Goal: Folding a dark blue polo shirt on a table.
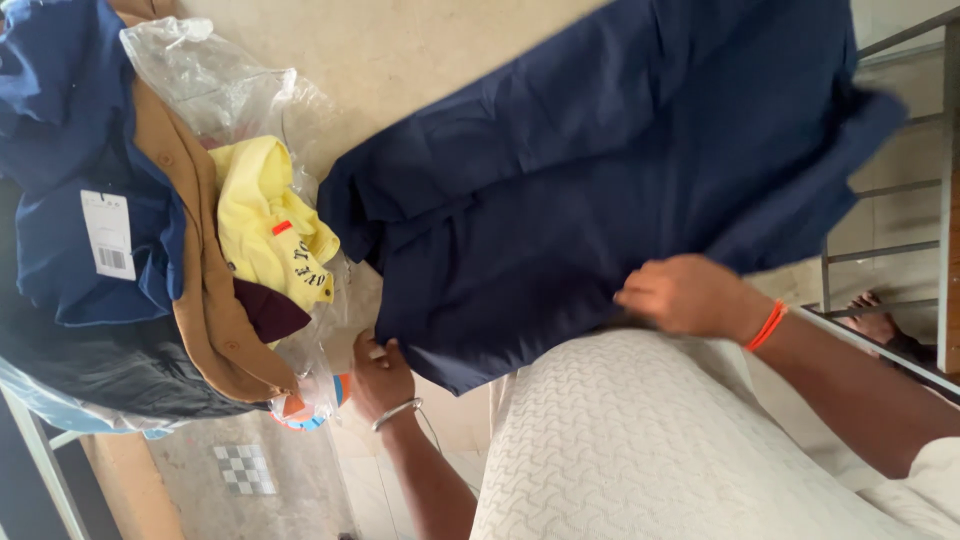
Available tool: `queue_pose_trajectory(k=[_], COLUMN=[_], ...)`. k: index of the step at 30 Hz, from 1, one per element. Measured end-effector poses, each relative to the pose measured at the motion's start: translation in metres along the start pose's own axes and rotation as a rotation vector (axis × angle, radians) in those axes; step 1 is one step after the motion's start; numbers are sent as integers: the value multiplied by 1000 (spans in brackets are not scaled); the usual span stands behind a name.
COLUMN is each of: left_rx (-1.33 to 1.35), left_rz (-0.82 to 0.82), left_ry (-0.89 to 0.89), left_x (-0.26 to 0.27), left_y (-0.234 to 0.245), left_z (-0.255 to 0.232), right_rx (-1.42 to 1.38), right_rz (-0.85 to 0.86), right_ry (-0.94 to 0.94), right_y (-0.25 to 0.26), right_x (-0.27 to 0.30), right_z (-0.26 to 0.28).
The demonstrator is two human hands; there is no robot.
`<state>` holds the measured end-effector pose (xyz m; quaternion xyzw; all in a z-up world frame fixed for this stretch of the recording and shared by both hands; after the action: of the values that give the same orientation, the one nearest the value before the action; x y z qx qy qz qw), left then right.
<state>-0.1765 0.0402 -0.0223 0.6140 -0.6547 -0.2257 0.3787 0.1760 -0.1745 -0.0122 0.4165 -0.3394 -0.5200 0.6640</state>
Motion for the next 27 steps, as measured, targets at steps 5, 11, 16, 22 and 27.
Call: queue_pose_trajectory(k=[5, 11, 16, 22, 27], left_rx=[-301, -248, -516, -563, -550], left_rz=[-133, -42, -55, -24, 2], left_ry=[-397, -772, -678, -707, -759], left_x=[22, -20, -96, -140, -159], left_y=[12, -81, -166, -179, -183], left_z=[-91, -168, -144, -177, -193], right_rx=[-670, 129, 161, 170, 228], right_rz=[-78, -666, -448, -438, -486], right_ry=[-367, -639, -917, -980, -965], right_y=[28, 38, 23, 31, 34], right_x=[-6, -16, -40, -55, -40], right_z=[-16, -120, -177, -195, -205])
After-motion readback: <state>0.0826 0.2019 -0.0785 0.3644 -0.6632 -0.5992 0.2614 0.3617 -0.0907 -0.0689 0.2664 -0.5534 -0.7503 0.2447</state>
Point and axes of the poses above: each hand's wrist, its own x-axis away from the middle knuckle, its own y-axis out of the back of the hand, z = x × y, the point moved 4 cm from there along -x, towards the middle knuckle, and after that the axes turned 5 degrees about -z, right-handed, at the moved point
